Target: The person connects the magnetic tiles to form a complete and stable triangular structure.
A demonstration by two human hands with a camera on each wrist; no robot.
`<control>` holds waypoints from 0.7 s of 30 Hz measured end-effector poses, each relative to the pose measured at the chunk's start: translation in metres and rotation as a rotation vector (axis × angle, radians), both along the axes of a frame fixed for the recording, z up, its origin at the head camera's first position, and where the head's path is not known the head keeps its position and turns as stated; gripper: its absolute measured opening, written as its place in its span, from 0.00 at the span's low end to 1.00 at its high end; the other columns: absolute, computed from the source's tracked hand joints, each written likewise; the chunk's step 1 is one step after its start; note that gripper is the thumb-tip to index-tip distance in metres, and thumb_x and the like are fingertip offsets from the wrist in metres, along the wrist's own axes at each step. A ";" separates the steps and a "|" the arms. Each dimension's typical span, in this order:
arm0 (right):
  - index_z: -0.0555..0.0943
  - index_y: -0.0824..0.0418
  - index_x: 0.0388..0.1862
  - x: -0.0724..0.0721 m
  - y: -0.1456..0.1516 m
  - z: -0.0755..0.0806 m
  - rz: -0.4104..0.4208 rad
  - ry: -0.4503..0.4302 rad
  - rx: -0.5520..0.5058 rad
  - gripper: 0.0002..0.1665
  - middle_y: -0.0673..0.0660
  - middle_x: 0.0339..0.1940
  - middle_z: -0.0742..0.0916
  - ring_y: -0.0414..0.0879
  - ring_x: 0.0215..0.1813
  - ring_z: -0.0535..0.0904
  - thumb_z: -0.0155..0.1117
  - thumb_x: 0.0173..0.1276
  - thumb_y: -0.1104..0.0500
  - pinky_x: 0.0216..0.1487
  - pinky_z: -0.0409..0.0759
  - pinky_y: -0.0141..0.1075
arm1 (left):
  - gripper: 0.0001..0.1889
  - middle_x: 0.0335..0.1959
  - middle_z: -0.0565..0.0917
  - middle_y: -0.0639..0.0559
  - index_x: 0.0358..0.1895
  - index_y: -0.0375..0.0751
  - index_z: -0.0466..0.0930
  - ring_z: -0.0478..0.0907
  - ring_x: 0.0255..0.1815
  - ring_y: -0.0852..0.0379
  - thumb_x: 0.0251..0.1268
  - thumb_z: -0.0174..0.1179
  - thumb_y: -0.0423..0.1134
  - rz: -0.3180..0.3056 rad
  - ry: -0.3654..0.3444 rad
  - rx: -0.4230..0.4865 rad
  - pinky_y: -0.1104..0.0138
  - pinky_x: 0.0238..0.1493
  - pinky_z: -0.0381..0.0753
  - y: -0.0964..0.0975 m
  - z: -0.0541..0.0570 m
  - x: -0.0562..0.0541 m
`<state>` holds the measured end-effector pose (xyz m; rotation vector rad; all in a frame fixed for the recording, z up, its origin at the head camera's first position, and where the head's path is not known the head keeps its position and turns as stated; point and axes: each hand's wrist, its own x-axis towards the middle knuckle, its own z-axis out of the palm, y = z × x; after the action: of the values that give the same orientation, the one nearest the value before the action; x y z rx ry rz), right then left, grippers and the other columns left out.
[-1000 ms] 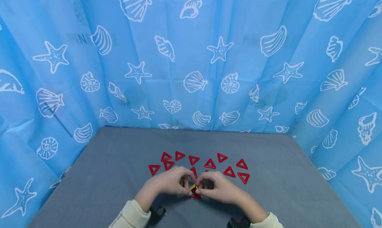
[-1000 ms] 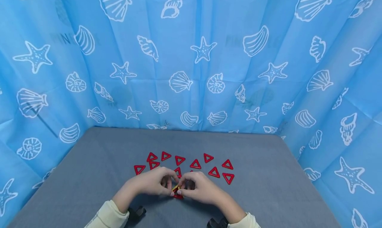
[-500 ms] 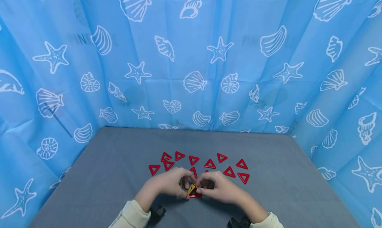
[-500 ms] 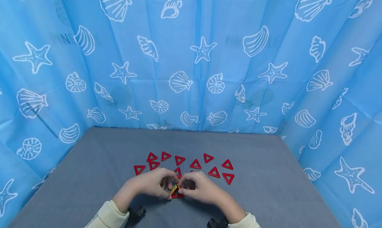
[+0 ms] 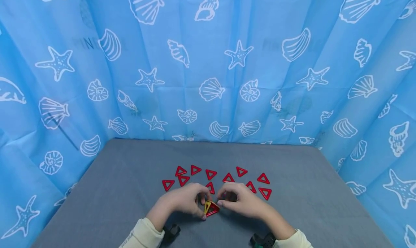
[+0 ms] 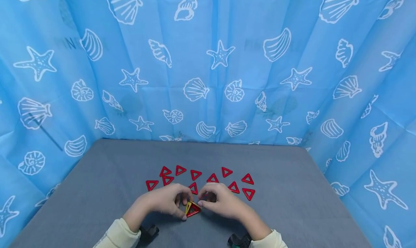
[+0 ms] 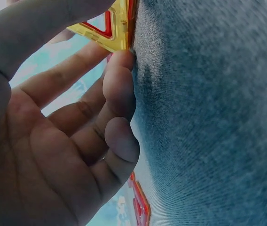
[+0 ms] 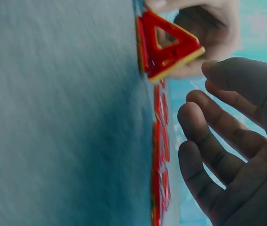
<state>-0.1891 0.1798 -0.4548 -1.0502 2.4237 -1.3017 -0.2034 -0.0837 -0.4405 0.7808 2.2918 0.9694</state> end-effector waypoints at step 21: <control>0.87 0.60 0.51 -0.026 0.063 0.006 -0.211 0.094 0.145 0.14 0.58 0.47 0.86 0.39 0.36 0.78 0.77 0.69 0.59 0.37 0.81 0.34 | 0.16 0.37 0.82 0.50 0.41 0.51 0.83 0.76 0.36 0.60 0.56 0.82 0.41 0.028 0.018 0.010 0.67 0.37 0.77 -0.003 -0.001 0.003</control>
<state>-0.2150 0.2424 -0.4488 -0.8547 2.7152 -1.1355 -0.2007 -0.0864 -0.4417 0.7666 2.3201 0.9914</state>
